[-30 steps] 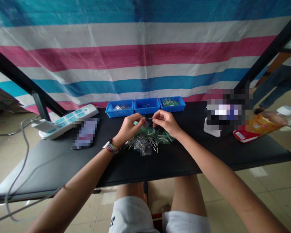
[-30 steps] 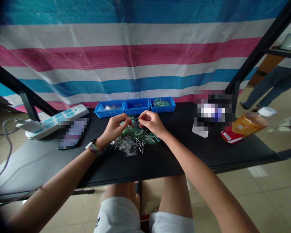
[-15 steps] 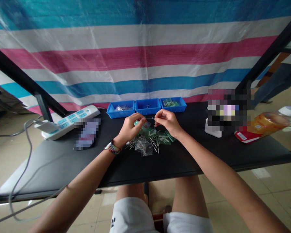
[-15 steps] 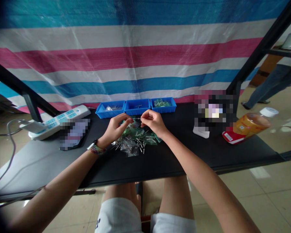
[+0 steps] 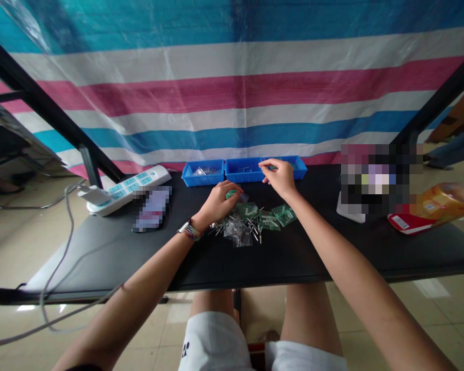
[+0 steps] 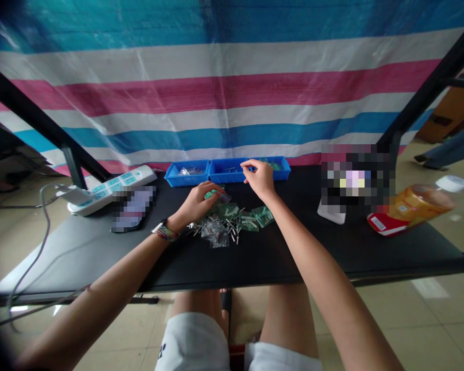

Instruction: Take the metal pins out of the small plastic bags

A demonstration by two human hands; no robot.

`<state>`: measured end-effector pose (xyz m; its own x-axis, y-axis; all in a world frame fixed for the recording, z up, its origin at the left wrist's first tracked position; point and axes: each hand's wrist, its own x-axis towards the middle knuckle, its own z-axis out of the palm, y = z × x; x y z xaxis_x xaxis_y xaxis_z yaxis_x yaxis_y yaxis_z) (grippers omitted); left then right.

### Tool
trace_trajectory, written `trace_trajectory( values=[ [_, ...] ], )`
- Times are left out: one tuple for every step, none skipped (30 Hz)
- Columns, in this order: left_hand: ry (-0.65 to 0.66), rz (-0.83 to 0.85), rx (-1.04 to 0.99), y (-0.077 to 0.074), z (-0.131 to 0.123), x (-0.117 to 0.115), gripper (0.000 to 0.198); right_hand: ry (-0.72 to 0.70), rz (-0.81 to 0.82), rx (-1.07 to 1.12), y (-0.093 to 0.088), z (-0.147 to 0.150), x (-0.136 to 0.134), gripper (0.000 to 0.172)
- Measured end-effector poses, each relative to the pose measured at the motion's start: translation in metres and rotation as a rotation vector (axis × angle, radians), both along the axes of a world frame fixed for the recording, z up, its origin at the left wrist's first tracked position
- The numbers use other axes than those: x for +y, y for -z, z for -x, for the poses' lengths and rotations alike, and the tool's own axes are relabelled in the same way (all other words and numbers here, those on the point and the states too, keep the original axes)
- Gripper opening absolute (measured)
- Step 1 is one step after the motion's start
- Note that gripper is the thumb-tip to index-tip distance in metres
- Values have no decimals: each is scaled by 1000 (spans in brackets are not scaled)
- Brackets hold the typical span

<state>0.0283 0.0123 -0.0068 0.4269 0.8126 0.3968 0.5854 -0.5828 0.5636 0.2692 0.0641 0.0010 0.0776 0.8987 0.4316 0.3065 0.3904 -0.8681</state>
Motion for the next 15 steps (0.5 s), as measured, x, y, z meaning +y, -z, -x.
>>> trace_trajectory(
  values=[
    [-4,0,8,1,0,0,27,-29,1,-39,-1,-2,-3,23],
    [-8,-2,18,1,0,1,27,-87,15,-85,-2,-5,-6,21],
    [-10,-4,27,2,0,1,28,-169,42,-145,-4,-9,-10,19],
    [-11,-8,35,3,0,2,29,-271,81,-216,-6,-13,-14,17],
    [-9,-14,41,4,0,2,30,-377,126,-291,-7,-17,-19,15],
    [-5,-20,46,5,0,3,31,-470,169,-357,-9,-21,-23,13],
    [-1,-24,50,5,0,3,31,-542,204,-407,-10,-25,-27,12],
    [4,-27,52,6,0,4,31,-591,229,-438,-12,-29,-30,12],
    [7,-26,49,6,0,4,30,-624,244,-457,-12,-31,-33,12],
    [6,-20,43,7,0,4,29,-645,252,-472,-12,-33,-35,13],
    [1,-12,31,6,0,4,28,-657,254,-489,-12,-34,-37,14],
    [-7,-4,17,6,-1,4,27,-663,253,-504,-11,-33,-38,15],
    [-19,4,2,5,-1,4,26,-667,251,-517,-10,-32,-38,15],
    [-32,10,-12,4,-2,4,25,-668,248,-524,-8,-31,-39,15],
    [-43,13,-24,3,-3,5,25,-668,245,-526,-7,-29,-38,14]
  ],
)
